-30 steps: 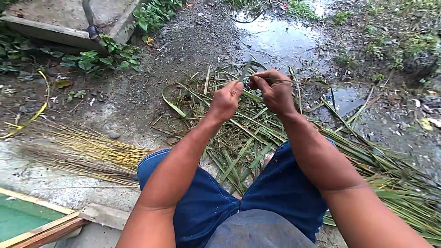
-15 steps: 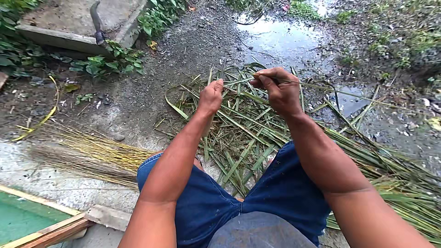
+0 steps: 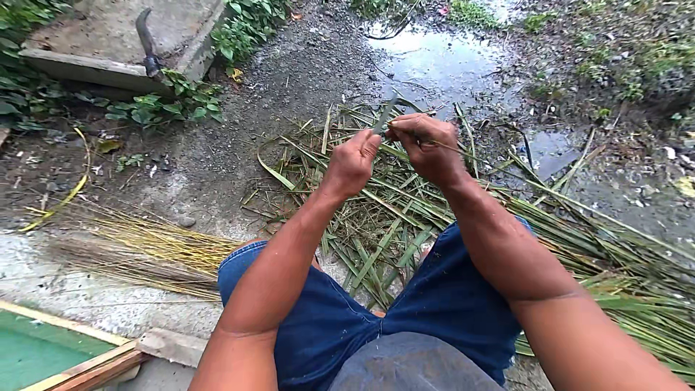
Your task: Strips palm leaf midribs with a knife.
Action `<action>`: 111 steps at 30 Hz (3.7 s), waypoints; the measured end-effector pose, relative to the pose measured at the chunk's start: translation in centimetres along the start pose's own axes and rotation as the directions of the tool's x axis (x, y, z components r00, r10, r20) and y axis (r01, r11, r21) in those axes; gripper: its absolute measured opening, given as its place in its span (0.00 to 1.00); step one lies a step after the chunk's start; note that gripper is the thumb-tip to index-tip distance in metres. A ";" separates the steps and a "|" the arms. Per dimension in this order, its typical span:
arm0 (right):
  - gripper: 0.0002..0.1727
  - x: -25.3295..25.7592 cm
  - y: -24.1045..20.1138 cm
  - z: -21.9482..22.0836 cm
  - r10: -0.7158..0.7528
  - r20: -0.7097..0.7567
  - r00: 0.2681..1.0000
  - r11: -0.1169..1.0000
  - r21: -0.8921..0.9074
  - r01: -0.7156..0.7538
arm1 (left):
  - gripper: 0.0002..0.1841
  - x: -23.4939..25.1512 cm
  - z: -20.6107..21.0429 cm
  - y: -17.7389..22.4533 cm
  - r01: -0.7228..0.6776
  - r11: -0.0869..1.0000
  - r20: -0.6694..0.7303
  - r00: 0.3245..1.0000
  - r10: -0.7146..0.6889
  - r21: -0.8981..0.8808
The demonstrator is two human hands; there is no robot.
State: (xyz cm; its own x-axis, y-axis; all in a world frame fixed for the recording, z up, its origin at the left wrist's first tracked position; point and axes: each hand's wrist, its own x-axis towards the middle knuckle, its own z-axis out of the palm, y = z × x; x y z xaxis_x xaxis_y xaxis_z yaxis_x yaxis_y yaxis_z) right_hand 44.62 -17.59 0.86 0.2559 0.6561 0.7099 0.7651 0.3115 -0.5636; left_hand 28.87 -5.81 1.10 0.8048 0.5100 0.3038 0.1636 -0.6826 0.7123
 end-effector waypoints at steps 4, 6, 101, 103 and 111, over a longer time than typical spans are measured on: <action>0.08 -0.1 -0.4 0.1 -0.030 -0.010 0.999 0.999 0.038 0.031 | 0.26 0.2 -0.5 -1.3 0.102 0.994 0.017 0.995 -0.103 0.024; 0.08 -0.1 -0.4 0.1 -0.035 -0.003 0.999 0.998 0.046 0.035 | 0.25 0.2 -0.8 -1.3 0.143 0.989 0.009 0.990 -0.143 0.027; 0.06 0.9 -1.6 -0.9 0.395 -0.041 0.918 0.762 0.573 -0.302 | 0.28 0.3 -2.9 -1.5 0.400 0.910 0.069 0.916 -0.394 -0.109; 0.06 0.8 -1.3 -1.0 0.383 -0.033 0.923 0.764 0.574 -0.297 | 0.30 0.5 -3.0 -2.5 0.449 0.882 0.082 0.894 -0.441 -0.142; 0.08 0.8 -1.6 -1.2 0.277 -0.001 0.961 0.853 0.461 -0.246 | 0.29 0.3 -3.3 -2.1 0.457 0.882 0.096 0.889 -0.448 -0.116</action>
State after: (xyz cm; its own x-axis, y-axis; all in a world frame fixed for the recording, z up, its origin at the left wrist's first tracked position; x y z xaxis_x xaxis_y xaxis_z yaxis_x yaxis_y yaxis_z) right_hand 44.33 -18.40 2.86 0.4584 0.7163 0.5261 0.3173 0.4210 -0.8497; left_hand 26.89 -2.46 1.79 0.6966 0.7091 -0.1097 0.4459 -0.3081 0.8404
